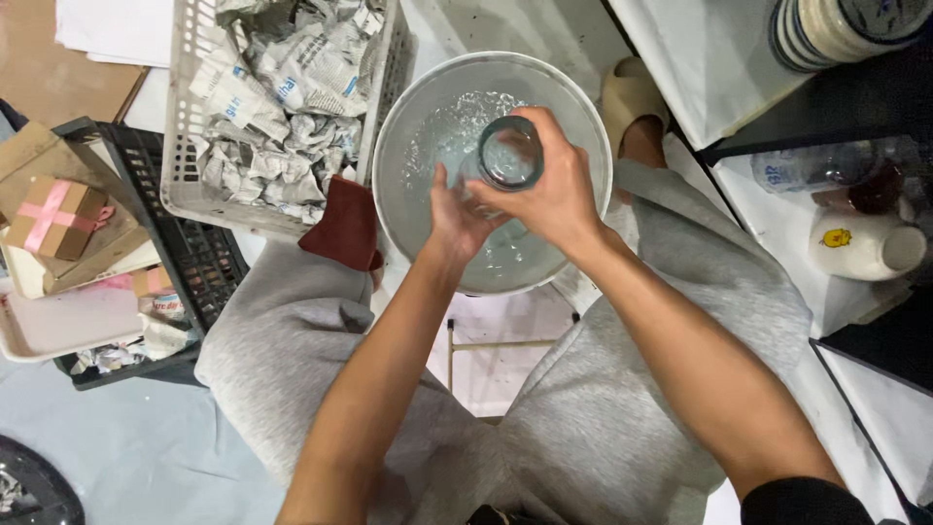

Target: The person washes several glass cups and a rectangular glass container by hand in a white bucket filled with water. They scrub the items, rinse them, and place them on a nearby shelf.

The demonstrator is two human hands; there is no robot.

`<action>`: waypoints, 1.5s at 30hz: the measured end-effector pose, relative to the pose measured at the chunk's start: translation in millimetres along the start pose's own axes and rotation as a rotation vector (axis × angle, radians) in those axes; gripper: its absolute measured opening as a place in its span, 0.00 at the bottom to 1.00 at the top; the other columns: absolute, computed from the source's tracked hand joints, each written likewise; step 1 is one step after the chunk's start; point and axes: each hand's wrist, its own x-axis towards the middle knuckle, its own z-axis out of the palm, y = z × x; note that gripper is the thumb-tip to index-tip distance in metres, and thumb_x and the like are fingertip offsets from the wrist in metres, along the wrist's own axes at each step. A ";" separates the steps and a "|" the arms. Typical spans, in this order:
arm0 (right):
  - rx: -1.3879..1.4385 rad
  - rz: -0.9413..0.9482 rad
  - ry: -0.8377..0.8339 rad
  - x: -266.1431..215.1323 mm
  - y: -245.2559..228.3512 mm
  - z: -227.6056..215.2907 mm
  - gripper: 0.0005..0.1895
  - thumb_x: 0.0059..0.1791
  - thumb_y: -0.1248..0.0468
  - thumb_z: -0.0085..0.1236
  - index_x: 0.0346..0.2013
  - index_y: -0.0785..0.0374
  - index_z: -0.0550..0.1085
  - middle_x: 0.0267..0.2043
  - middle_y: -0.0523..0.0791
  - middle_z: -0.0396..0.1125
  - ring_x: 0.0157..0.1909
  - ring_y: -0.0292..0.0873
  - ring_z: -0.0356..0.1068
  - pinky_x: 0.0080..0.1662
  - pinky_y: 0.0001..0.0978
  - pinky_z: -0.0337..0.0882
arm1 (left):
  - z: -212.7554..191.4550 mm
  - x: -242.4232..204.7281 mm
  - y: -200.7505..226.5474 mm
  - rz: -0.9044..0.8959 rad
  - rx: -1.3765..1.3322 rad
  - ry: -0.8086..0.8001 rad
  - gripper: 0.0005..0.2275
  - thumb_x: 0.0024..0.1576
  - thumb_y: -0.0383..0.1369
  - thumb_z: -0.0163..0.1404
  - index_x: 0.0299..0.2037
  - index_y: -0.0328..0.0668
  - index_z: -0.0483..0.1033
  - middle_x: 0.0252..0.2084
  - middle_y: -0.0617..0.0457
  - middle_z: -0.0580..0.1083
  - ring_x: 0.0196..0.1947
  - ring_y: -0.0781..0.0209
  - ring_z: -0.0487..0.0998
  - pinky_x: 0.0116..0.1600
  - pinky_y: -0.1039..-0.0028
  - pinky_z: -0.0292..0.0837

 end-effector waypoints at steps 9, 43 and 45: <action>-0.064 0.065 0.046 -5.1 10.8 11.1 0.38 0.43 0.60 0.80 0.59 0.67 0.65 0.51 0.52 0.74 0.55 0.48 0.77 0.54 0.38 0.77 | -3.4 -0.4 -2.7 -0.005 0.043 0.087 0.42 0.56 0.62 0.36 0.75 0.45 0.36 0.73 0.34 0.45 0.74 0.35 0.49 0.67 0.29 0.58; 0.964 1.192 -0.358 -60.9 0.1 17.0 0.25 0.46 0.58 0.59 0.54 0.69 0.70 0.41 0.53 0.73 0.41 0.50 0.79 0.48 0.44 0.78 | 41.9 -123.5 49.9 0.094 0.872 -0.034 0.54 0.48 0.50 0.63 0.76 0.32 0.39 0.63 0.31 0.67 0.66 0.44 0.68 0.67 0.55 0.60; 0.866 1.064 -0.363 -67.6 2.4 26.5 0.22 0.49 0.63 0.59 0.53 0.73 0.70 0.44 0.54 0.73 0.45 0.49 0.78 0.51 0.43 0.76 | 40.9 -130.7 56.4 0.132 0.884 -0.086 0.53 0.46 0.50 0.62 0.75 0.33 0.39 0.63 0.37 0.70 0.65 0.49 0.69 0.62 0.58 0.61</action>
